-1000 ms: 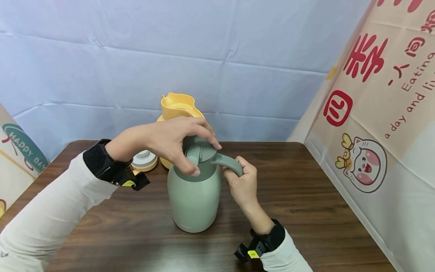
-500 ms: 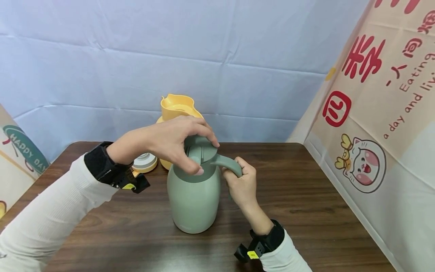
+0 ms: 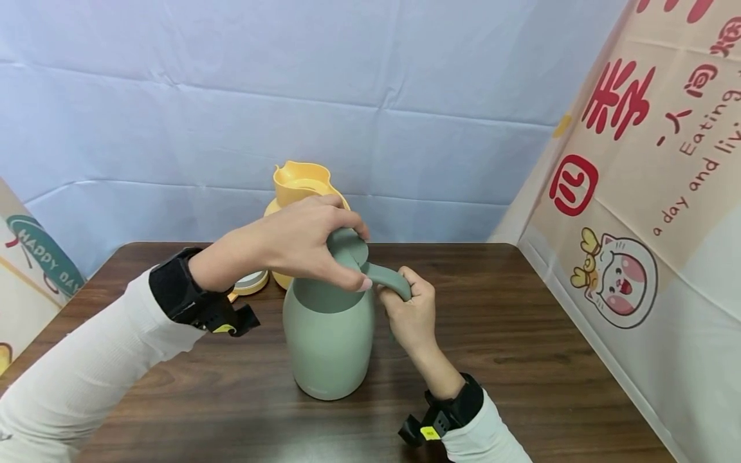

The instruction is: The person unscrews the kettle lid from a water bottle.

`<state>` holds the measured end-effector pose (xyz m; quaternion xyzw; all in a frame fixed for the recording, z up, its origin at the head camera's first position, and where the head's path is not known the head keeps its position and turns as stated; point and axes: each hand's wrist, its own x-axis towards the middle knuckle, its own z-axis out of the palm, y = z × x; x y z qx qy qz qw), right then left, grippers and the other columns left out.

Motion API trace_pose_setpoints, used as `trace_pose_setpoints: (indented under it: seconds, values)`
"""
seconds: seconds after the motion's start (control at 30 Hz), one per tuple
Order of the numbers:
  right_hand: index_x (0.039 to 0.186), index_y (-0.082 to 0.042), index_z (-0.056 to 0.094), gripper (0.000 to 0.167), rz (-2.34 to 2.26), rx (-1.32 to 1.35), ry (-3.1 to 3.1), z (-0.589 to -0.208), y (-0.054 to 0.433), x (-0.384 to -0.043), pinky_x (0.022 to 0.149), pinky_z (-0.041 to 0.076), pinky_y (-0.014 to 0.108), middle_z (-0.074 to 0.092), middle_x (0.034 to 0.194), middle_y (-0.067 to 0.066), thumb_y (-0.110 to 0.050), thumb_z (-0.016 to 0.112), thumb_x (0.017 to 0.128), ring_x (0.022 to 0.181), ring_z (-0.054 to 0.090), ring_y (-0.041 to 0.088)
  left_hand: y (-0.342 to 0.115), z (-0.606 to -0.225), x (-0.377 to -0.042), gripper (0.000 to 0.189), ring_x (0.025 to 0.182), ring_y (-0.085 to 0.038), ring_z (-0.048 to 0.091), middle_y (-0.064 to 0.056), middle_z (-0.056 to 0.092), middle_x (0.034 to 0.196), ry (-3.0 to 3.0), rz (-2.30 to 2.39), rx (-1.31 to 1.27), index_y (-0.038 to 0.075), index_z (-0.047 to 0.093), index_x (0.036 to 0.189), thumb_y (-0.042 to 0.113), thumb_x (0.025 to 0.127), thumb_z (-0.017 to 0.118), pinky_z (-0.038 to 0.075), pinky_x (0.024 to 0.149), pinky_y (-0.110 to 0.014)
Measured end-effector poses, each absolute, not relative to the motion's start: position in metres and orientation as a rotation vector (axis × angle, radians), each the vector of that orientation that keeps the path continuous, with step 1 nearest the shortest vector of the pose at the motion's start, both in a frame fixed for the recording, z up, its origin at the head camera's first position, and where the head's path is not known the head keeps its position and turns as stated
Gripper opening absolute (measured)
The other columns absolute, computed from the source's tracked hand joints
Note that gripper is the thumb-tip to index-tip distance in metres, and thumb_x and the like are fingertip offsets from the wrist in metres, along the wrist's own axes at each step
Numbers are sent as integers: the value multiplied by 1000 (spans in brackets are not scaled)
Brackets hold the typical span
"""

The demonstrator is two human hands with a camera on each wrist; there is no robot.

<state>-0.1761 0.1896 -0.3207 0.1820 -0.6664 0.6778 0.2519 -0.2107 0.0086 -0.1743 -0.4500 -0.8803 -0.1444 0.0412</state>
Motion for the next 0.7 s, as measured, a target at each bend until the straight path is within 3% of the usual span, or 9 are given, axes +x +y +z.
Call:
trace_pose_setpoints:
  seconds: [0.4,0.7]
  values:
    - [61,-4,29,36,1806,495,-1823,-320,187,-174,32,20,31,25,45,0,9,51,86,34,17,14,7,-173,-211,54,80,-11,45,3,53,85,-2727,-366,-1347,22,66,103,63,67,64,39,63,-27]
    - [61,-4,29,36,1818,544,-1811,-320,190,-174,33,20,31,25,46,1,11,49,86,35,18,13,-3,-174,-216,65,90,-12,45,3,49,97,-2760,-464,-1455,22,61,115,66,67,67,41,72,-27]
